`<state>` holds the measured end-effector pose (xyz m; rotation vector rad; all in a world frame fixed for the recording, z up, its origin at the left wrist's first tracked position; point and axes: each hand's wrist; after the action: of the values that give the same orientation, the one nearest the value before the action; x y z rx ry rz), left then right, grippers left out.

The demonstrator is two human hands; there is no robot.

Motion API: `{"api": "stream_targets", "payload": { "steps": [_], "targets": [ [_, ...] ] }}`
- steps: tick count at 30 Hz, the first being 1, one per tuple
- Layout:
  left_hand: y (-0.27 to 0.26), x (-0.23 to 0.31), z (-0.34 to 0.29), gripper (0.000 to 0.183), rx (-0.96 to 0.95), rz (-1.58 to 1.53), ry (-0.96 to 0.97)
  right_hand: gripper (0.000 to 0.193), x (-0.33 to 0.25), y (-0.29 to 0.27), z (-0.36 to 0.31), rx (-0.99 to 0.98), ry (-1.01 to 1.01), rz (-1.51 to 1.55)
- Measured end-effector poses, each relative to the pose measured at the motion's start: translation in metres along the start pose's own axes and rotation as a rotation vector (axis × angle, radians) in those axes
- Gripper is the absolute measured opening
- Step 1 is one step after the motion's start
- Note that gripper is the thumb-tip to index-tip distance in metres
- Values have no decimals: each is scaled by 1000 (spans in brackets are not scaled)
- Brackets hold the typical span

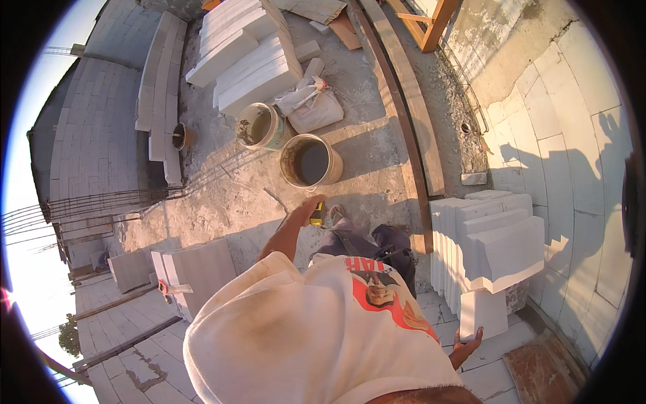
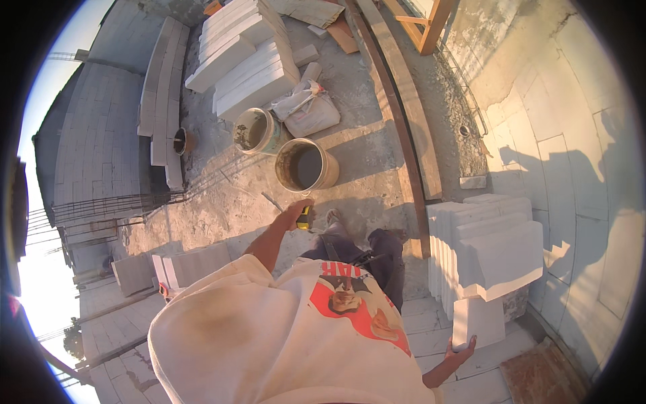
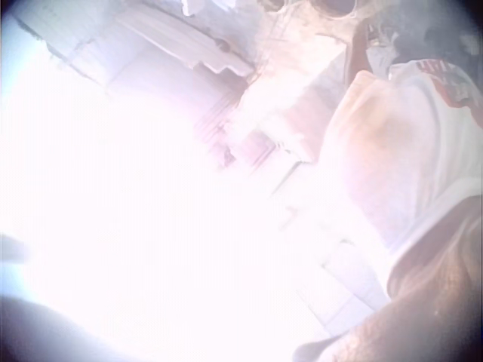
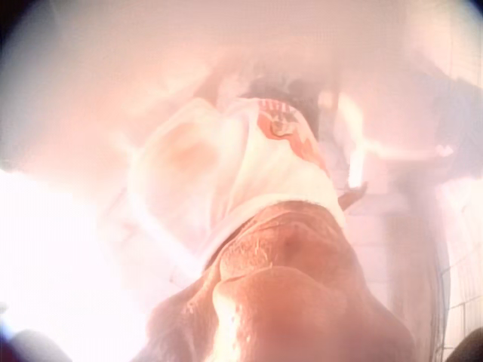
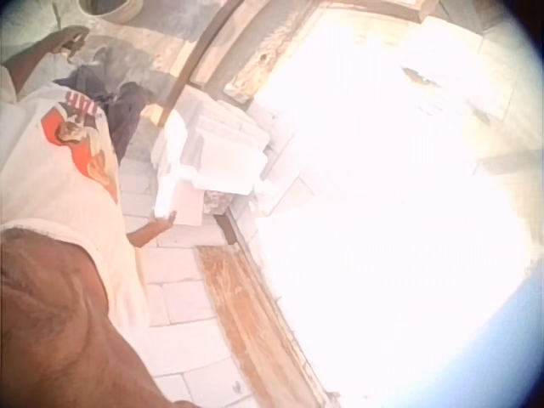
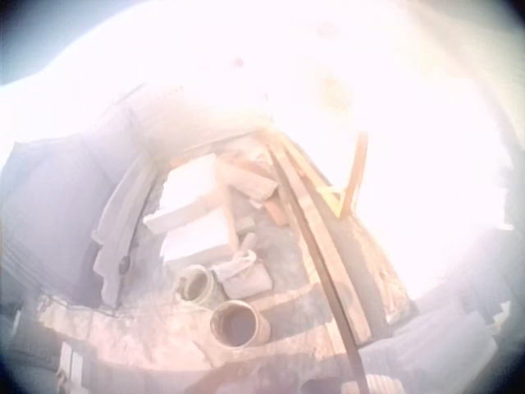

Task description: The person applies mortar to a curved wall using a trowel and places white blocks into the wall structure. They use a hammer to tap the blocks into position and a tape measure to check dimensions.

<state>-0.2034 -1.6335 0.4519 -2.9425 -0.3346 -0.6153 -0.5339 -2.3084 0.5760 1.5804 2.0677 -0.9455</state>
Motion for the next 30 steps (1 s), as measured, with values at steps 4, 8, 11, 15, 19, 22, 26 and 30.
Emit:
{"api": "stream_targets", "payload": {
  "steps": [4, 8, 11, 15, 19, 22, 26, 30],
  "targets": [
    [-73, -59, 11, 34, 44, 179, -18, 78, 19, -1, -63, 20, -53, -229],
    [-142, -113, 3, 43, 60, 386, -45, 79, 58, 39, -117, -7, -102, -448],
    [-171, -150, -4, 51, 72, 521, -117, 79, 95, 93, -147, -88, -160, -670],
    [-215, -151, -22, 53, 69, 544, -11, 80, 148, 177, -175, -262, -314, -1091],
    [-261, -161, -34, 52, 133, 378, 19, 81, 200, 268, -203, -499, -584, -1539],
    [-293, -142, -62, 53, 155, 249, -9, 81, 231, 333, -226, -651, -802, -1780],
    [-319, -161, -65, 53, 281, 26, -40, 82, 278, 420, -272, -791, -1044, -1922],
    [-321, -182, -76, 48, 301, -144, -60, 79, 303, 494, -410, -906, -1449, -1868]
  ]
}}
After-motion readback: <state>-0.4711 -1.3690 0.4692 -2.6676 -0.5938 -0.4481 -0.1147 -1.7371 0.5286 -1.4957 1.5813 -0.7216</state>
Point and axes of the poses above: each hand's wrist, its own z-axis towards the middle knuckle, its own y-axis out of the palm, x = y × z, and after that the axes turned 6 degrees about x, right-handed
